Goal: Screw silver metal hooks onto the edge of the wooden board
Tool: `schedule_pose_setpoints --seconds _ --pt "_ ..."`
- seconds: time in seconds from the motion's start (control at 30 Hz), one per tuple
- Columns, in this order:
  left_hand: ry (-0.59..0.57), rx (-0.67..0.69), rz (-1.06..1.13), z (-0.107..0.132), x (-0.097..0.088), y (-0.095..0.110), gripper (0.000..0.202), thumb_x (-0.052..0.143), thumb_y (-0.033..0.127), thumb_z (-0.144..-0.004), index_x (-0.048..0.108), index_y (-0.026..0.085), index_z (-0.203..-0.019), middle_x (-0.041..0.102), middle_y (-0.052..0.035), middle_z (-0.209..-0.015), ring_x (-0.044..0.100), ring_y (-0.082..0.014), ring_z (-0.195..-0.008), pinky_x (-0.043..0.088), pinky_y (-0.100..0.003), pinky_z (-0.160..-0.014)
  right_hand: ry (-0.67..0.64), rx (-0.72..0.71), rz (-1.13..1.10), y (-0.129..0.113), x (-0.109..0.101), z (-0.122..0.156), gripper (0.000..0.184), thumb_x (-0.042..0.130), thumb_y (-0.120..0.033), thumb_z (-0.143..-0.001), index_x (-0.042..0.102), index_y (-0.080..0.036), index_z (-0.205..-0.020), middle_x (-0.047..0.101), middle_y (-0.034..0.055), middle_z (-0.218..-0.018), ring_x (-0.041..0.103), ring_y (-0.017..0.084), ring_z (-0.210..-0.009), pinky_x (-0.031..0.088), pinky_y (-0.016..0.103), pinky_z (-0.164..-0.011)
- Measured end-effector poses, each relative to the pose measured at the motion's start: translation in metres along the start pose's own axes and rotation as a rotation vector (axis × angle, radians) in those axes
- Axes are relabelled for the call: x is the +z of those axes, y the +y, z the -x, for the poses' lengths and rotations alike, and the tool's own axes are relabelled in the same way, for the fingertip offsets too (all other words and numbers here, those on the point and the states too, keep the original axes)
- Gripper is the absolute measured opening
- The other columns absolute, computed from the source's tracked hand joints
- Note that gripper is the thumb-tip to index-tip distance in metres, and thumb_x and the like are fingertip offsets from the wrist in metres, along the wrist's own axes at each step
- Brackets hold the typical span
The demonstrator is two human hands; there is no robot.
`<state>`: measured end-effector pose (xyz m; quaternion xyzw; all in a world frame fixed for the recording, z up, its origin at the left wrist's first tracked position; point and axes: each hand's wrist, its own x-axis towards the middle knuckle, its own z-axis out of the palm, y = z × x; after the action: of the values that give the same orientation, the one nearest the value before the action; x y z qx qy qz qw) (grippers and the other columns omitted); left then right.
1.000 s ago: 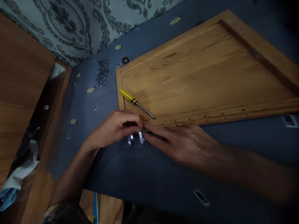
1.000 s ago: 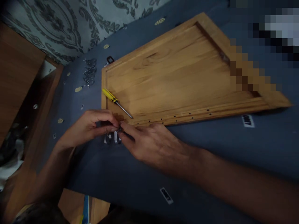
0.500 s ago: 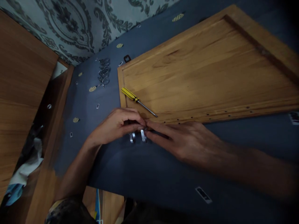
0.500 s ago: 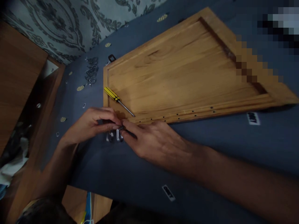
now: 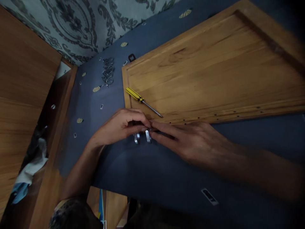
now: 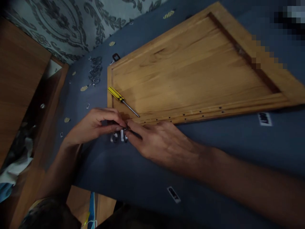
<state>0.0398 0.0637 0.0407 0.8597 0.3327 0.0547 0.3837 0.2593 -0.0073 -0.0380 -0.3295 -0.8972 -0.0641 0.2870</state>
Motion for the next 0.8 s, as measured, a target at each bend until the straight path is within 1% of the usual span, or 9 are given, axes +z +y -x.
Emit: schedule_pose_setpoints --seconds 0.07,0.17,0.33,0.4,0.5,0.6,0.67,0.73,0.8 --pt "-0.003 -0.007 0.007 0.000 0.000 -0.001 0.010 0.067 0.019 -0.095 0.076 0.017 -0.091 0.075 -0.0018 -0.084 0.068 -0.0134 -0.079 0.048 -0.022 -0.072 -0.024 -0.021 -0.001 0.001 -0.003 -0.002 0.036 0.045 -0.003 -0.096 0.073 -0.018 -0.111 0.077 0.0064 -0.113 0.067 0.015 -0.063 0.040 0.030 -0.053" --pt "-0.005 -0.009 0.011 0.000 0.000 -0.001 0.010 0.067 0.019 -0.095 0.076 0.017 -0.091 0.075 -0.0017 -0.084 0.068 -0.0132 -0.079 0.049 -0.022 -0.072 -0.073 -0.044 0.007 0.002 -0.006 -0.004 0.037 0.046 -0.002 -0.094 0.073 -0.019 -0.114 0.077 0.0073 -0.118 0.068 0.014 -0.063 0.041 0.030 -0.052" --pt "0.008 0.016 0.020 0.000 0.000 -0.002 0.011 0.066 0.016 -0.096 0.076 0.016 -0.093 0.076 -0.0020 -0.086 0.069 -0.0119 -0.078 0.049 -0.020 -0.071 -0.042 -0.031 0.029 0.002 -0.003 -0.002 0.037 0.045 -0.002 -0.095 0.073 -0.019 -0.113 0.078 0.0063 -0.116 0.069 0.015 -0.064 0.041 0.030 -0.051" --pt "0.017 0.027 0.018 0.000 -0.002 -0.002 0.011 0.065 0.016 -0.096 0.076 0.015 -0.096 0.077 -0.0024 -0.087 0.069 -0.0120 -0.078 0.050 -0.020 -0.070 -0.022 -0.031 0.022 0.001 -0.001 -0.001 0.038 0.043 -0.002 -0.096 0.072 -0.019 -0.113 0.078 0.0063 -0.119 0.070 0.015 -0.065 0.041 0.030 -0.051" --pt "0.065 0.018 0.000 0.005 -0.008 0.002 0.012 0.065 0.020 -0.098 0.076 0.016 -0.098 0.078 -0.0035 -0.091 0.070 -0.0128 -0.080 0.051 -0.022 -0.072 0.003 0.004 0.010 -0.001 0.001 0.001 0.039 0.039 -0.003 -0.098 0.072 -0.020 -0.110 0.076 0.0046 -0.125 0.069 0.015 -0.065 0.039 0.032 -0.050" --pt "0.135 0.017 -0.057 0.012 -0.012 0.010 0.015 0.068 0.029 -0.098 0.076 0.017 -0.101 0.077 -0.0037 -0.094 0.068 -0.0142 -0.083 0.051 -0.023 -0.075 -0.039 0.024 0.005 -0.002 0.001 0.001 0.039 0.041 -0.003 -0.097 0.071 -0.022 -0.114 0.076 0.0039 -0.128 0.069 0.015 -0.065 0.036 0.032 -0.049" --pt "0.151 0.035 -0.132 0.017 -0.010 0.016 0.025 0.075 0.037 -0.094 0.074 0.018 -0.109 0.075 -0.0051 -0.104 0.068 -0.0178 -0.095 0.053 -0.027 -0.085 -0.074 0.013 0.012 -0.001 -0.002 0.000 0.040 0.042 -0.002 -0.096 0.070 -0.021 -0.118 0.076 0.0051 -0.127 0.071 0.016 -0.067 0.037 0.032 -0.050" --pt "0.144 0.031 -0.224 0.021 -0.004 0.019 0.045 0.081 0.044 -0.088 0.068 0.019 -0.123 0.072 -0.0083 -0.118 0.065 -0.0241 -0.112 0.051 -0.035 -0.098 -0.079 -0.004 0.021 0.000 -0.004 -0.001 0.040 0.043 -0.001 -0.095 0.071 -0.020 -0.115 0.077 0.0059 -0.123 0.072 0.017 -0.068 0.039 0.032 -0.050" --pt "0.130 -0.005 -0.299 0.024 0.004 0.020 0.063 0.083 0.048 -0.084 0.060 0.021 -0.136 0.068 -0.0107 -0.128 0.061 -0.0296 -0.122 0.050 -0.042 -0.103 -0.069 -0.021 0.022 0.001 -0.006 -0.002 0.039 0.042 0.000 -0.094 0.072 -0.019 -0.110 0.078 0.0057 -0.119 0.072 0.017 -0.065 0.038 0.032 -0.048"
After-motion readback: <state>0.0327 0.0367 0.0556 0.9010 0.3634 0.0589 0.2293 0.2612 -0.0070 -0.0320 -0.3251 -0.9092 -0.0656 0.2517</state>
